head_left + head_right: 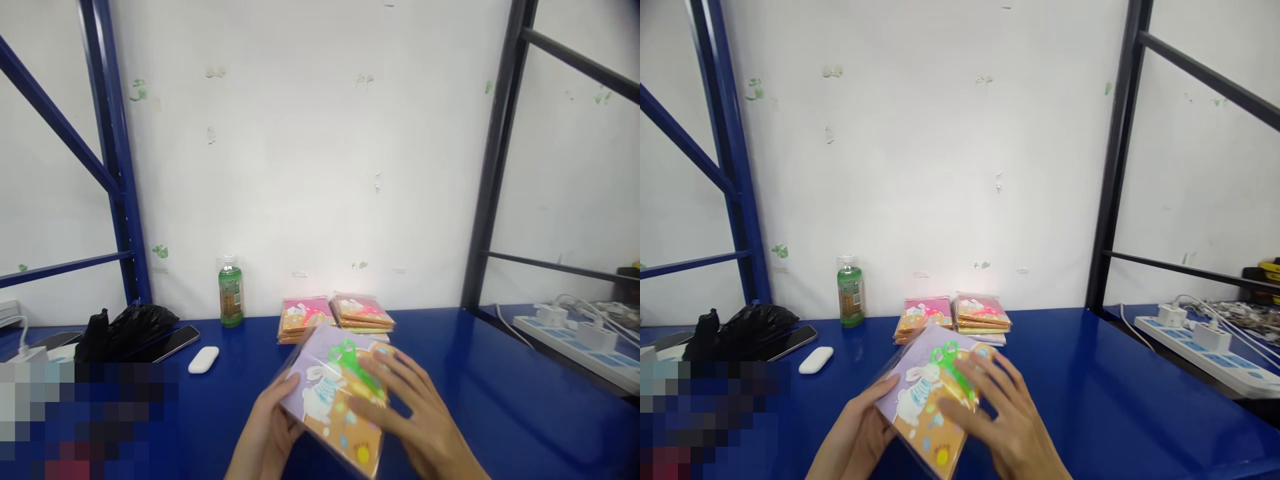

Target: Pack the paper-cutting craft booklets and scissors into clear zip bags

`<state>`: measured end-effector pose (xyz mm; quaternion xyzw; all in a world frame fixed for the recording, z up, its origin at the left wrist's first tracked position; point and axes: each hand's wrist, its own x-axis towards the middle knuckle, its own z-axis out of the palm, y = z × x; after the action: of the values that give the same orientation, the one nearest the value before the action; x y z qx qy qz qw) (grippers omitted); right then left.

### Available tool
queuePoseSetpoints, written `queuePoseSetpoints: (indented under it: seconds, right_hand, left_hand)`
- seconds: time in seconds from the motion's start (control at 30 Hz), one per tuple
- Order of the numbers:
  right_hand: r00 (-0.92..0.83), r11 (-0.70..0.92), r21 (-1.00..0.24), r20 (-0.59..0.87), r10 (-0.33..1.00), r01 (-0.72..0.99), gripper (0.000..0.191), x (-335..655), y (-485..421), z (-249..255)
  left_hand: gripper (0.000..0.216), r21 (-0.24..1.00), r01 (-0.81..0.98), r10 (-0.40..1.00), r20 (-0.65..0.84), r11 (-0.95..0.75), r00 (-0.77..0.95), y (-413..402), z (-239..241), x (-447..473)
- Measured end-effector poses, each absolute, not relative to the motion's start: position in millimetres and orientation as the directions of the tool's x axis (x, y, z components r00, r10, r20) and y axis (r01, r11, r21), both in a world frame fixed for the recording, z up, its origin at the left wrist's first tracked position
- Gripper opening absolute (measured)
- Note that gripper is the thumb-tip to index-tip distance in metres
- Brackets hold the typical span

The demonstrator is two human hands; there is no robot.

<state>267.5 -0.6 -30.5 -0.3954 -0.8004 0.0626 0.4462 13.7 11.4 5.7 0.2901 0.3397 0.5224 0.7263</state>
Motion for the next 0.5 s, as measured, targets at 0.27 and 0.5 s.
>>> queuePoseSetpoints:
  seconds: [0.27,0.5]
  right_hand:
    - [-0.217,-0.161,-0.985,-0.146,0.965,-0.053,0.077,247.5,33.8,-17.9]
    - [-0.196,-0.177,-0.948,-0.127,0.972,-0.265,0.067,248.5,24.6,-30.9]
  left_hand:
    - [0.042,0.851,-0.488,0.981,-0.18,0.195,0.078,28.9,-3.8,-5.4]
    - [0.039,0.865,-0.349,0.927,-0.292,0.361,0.235,35.2,-23.4,8.8]
